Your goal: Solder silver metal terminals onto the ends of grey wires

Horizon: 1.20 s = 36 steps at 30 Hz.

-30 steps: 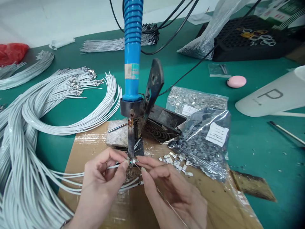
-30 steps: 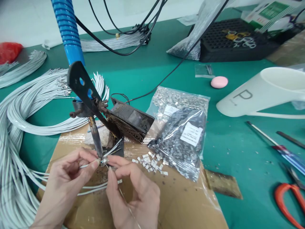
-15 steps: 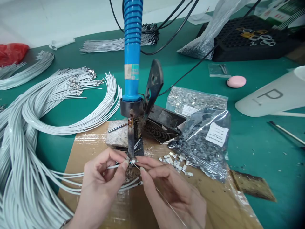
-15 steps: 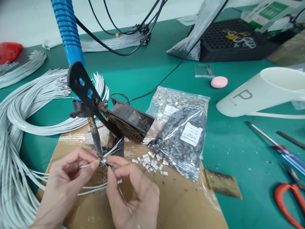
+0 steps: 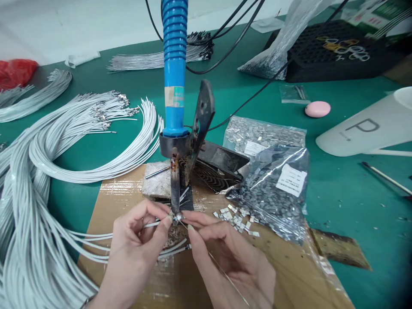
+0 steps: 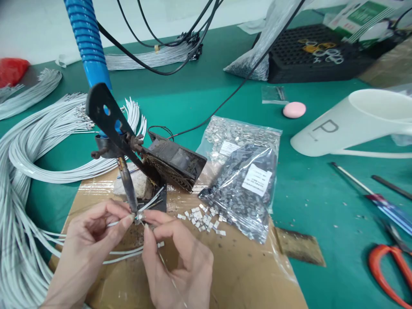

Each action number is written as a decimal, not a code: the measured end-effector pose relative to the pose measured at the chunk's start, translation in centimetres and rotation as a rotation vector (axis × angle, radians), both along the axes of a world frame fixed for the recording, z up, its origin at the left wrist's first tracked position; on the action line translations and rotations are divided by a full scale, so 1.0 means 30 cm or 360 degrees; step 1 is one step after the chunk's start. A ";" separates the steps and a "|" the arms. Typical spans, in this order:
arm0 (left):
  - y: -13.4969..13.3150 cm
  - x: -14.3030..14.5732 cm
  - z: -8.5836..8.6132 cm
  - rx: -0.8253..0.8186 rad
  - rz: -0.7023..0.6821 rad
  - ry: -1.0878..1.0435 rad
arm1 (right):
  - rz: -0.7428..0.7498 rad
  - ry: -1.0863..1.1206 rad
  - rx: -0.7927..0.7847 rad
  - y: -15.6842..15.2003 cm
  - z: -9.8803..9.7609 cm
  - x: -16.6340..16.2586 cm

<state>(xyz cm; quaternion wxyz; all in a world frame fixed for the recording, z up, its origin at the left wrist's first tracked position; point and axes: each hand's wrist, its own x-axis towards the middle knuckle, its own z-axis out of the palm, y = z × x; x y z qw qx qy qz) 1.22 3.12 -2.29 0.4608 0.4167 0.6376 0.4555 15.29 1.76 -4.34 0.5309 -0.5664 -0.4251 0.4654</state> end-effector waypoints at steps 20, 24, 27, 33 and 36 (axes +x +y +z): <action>-0.001 0.007 -0.011 -0.0005 0.0026 -0.0059 | 0.0021 0.0101 0.0051 -0.007 -0.019 -0.004; 0.001 0.006 -0.013 -0.0007 0.0032 -0.0014 | 0.0001 0.0091 0.0055 -0.007 -0.017 -0.010; 0.002 0.006 -0.009 -0.0003 0.0025 -0.0008 | -0.0013 0.0063 0.0026 -0.007 -0.014 -0.014; -0.005 0.003 -0.014 -0.0031 0.0009 -0.0060 | -0.0004 0.0089 0.0000 -0.008 -0.014 -0.012; -0.012 0.001 -0.023 -0.0038 0.0005 -0.0078 | 0.0003 0.0102 0.0013 -0.007 -0.013 -0.010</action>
